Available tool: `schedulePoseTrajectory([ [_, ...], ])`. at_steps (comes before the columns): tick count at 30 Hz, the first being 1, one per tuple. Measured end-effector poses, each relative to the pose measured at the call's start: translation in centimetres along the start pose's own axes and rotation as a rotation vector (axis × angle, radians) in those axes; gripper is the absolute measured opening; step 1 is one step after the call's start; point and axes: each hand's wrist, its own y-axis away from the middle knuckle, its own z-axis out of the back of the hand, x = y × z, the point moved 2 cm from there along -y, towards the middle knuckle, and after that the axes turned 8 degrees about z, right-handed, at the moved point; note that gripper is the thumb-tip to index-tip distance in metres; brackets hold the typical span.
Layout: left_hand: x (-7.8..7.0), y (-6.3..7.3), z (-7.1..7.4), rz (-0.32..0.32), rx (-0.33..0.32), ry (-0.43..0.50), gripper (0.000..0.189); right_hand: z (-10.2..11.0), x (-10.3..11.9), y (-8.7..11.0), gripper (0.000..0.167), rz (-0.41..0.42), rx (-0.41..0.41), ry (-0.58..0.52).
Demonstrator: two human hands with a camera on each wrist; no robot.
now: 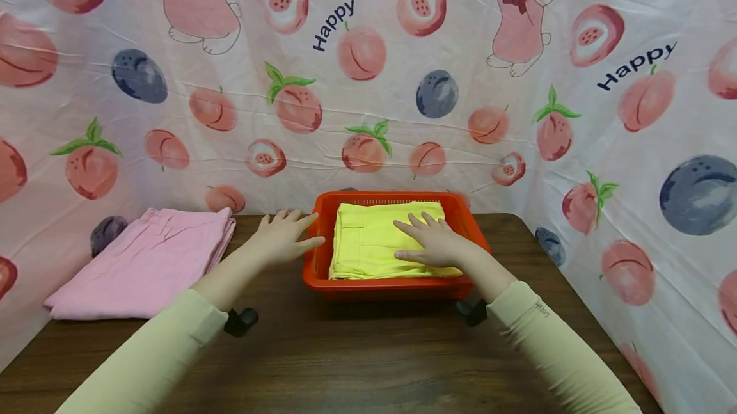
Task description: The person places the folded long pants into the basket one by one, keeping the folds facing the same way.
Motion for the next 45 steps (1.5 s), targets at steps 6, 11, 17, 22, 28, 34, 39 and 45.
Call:
schedulePoseTrajectory([
  [6,1.9,0.9,0.0,0.060,0.014,0.045,0.070,-0.2,1.5,-1.0,0.077,-0.008,-0.003,0.019],
  [11,3.2,1.8,0.2,0.079,0.011,0.042,0.074,-0.6,2.5,-1.8,0.076,0.009,-0.005,0.024],
  [17,4.6,2.9,0.5,0.093,0.017,0.067,0.079,-0.9,3.9,-2.7,0.077,0.033,-0.001,0.018],
  [22,5.7,3.6,0.5,0.122,0.034,0.106,0.084,-0.9,5.1,-3.4,0.076,0.035,0.016,0.018],
  [28,7.0,4.5,0.6,0.145,0.040,0.100,0.088,-0.9,6.4,-4.3,0.076,0.056,0.013,0.025],
  [34,8.5,5.2,0.6,0.161,0.056,0.104,0.088,-1.0,7.7,-5.1,0.080,0.081,0.030,-0.007],
  [39,9.9,6.1,0.7,0.159,0.066,0.100,0.087,-1.1,8.9,-5.8,0.083,0.099,0.040,-0.021],
  [45,11.6,7.1,0.7,0.176,0.085,0.107,0.086,-1.5,10.4,-6.8,0.084,0.111,0.053,-0.042],
])
